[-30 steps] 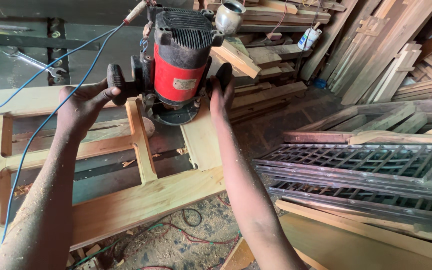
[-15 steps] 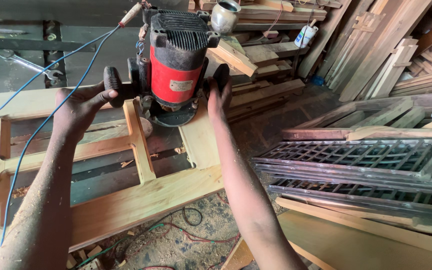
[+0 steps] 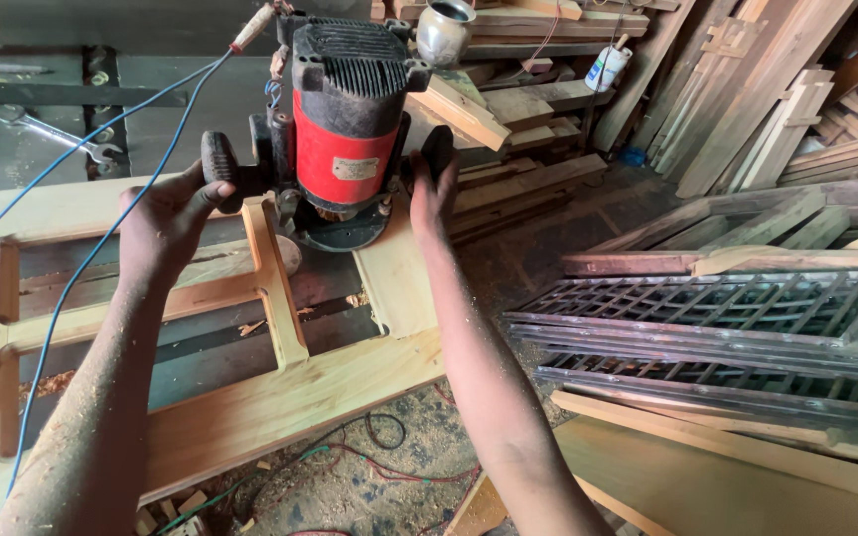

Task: The person uses a handheld electric router to shape the edges of a wooden frame. They guide the tool along the wood's perimeter, creating a groove, and then lift the frame to inspect the work.

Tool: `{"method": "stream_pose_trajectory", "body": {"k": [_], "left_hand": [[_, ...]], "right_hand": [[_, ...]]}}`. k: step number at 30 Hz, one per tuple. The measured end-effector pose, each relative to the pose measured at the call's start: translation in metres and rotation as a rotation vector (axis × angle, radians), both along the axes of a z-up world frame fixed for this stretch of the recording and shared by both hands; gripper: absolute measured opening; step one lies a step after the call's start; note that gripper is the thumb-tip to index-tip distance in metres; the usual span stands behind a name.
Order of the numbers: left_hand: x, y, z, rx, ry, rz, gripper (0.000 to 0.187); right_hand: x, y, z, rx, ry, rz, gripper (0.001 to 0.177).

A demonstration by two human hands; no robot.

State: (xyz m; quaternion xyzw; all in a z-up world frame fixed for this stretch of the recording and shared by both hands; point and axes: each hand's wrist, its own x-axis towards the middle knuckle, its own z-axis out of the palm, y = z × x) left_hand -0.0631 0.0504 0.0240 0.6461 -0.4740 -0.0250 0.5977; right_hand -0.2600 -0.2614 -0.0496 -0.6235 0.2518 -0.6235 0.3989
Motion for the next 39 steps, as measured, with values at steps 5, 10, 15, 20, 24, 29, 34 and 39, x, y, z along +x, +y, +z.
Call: {"method": "stream_pose_trajectory", "body": {"k": [5,10,15,20,24,29,34,39], "left_hand": [[0.002,-0.004,0.001,0.012,0.004,-0.028,0.05],[0.001,-0.009,0.003,0.048,0.02,-0.035,0.053],[0.0,-0.009,0.0,0.021,0.031,-0.042,0.055],[0.001,-0.011,0.0,0.024,0.053,-0.06,0.053],[0.001,-0.009,0.003,-0.011,0.03,-0.107,0.055],[-0.004,-0.002,0.013,0.147,0.037,0.017,0.051],[-0.006,0.0,0.015,0.049,-0.019,-0.063,0.051],[-0.007,0.003,0.017,0.126,-0.041,-0.016,0.053]], "right_hand": [[0.007,-0.007,0.0,0.061,-0.123,0.175,0.05],[0.013,-0.012,-0.001,0.118,-0.114,0.194,0.041],[0.012,-0.01,0.001,0.015,-0.027,0.092,0.037],[0.012,0.004,0.017,0.09,-0.073,0.128,0.044],[0.009,0.007,0.019,0.022,-0.011,0.063,0.043],[0.012,-0.009,0.008,0.06,-0.015,0.074,0.041],[0.009,-0.011,0.002,-0.027,-0.012,0.05,0.041],[0.001,0.005,0.012,0.06,-0.071,0.138,0.049]]}}
